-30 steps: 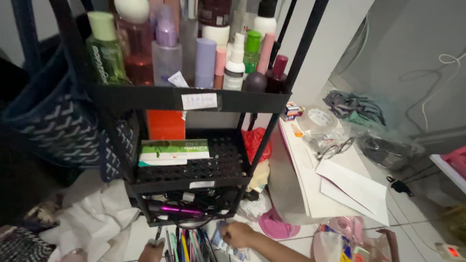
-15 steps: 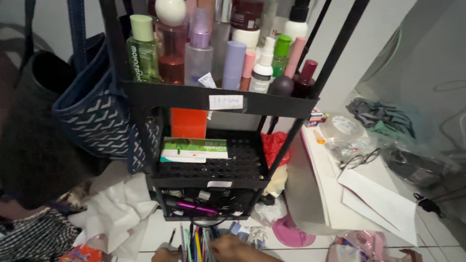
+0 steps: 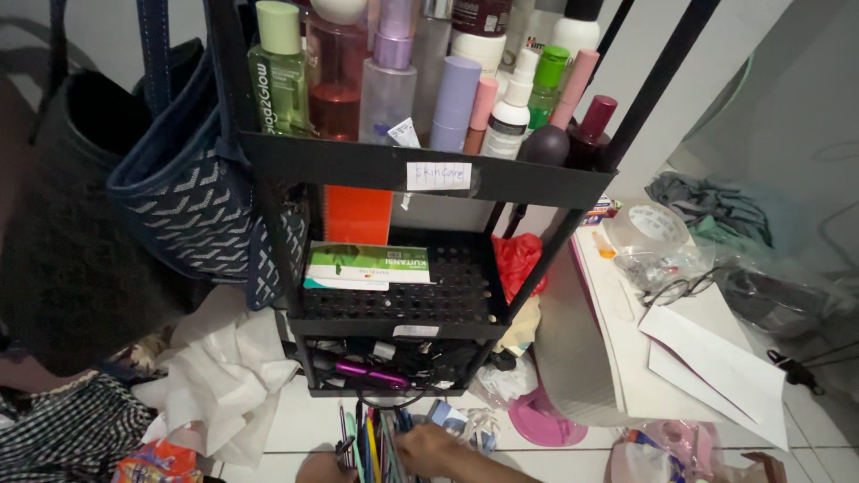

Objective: The person organizes a collection of pens and stationery items on a black metal shelf unit. They pick up individual pens from a pile on the floor and place them into a designated slot on the shelf. The person also places a small orange notebook and a green box onto the shelf.

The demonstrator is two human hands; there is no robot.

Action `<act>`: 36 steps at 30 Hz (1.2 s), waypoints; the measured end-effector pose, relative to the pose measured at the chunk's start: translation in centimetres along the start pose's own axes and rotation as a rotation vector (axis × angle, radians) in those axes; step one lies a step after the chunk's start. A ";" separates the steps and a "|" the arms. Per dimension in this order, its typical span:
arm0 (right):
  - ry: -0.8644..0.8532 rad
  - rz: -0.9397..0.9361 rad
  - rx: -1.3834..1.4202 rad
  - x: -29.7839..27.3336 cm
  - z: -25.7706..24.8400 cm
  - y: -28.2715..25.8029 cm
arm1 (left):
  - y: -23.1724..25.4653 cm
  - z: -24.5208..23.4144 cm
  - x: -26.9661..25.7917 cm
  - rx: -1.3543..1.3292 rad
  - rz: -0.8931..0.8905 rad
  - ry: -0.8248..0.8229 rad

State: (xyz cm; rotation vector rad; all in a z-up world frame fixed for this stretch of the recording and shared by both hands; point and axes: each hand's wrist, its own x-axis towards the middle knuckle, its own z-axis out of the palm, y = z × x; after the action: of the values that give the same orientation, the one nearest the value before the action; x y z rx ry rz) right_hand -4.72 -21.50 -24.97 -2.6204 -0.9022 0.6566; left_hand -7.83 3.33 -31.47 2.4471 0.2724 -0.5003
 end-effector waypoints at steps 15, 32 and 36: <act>0.166 -0.252 0.005 0.0 0.5 0.1 | 0.3 0.5 1.3 -0.433 -0.315 0.348; 0.130 -0.206 0.122 1.2 0.4 -2.0 | -1.8 0.0 0.7 -0.428 -0.337 0.371; 0.185 -0.233 0.064 0.4 -0.2 -1.6 | -1.6 0.3 1.0 -0.248 -0.198 0.348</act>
State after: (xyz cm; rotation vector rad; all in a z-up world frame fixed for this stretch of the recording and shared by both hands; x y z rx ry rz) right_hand -5.22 -20.05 -24.27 -2.4219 -1.0860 0.3699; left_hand -7.52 4.51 -32.94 2.2617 0.6840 -0.1081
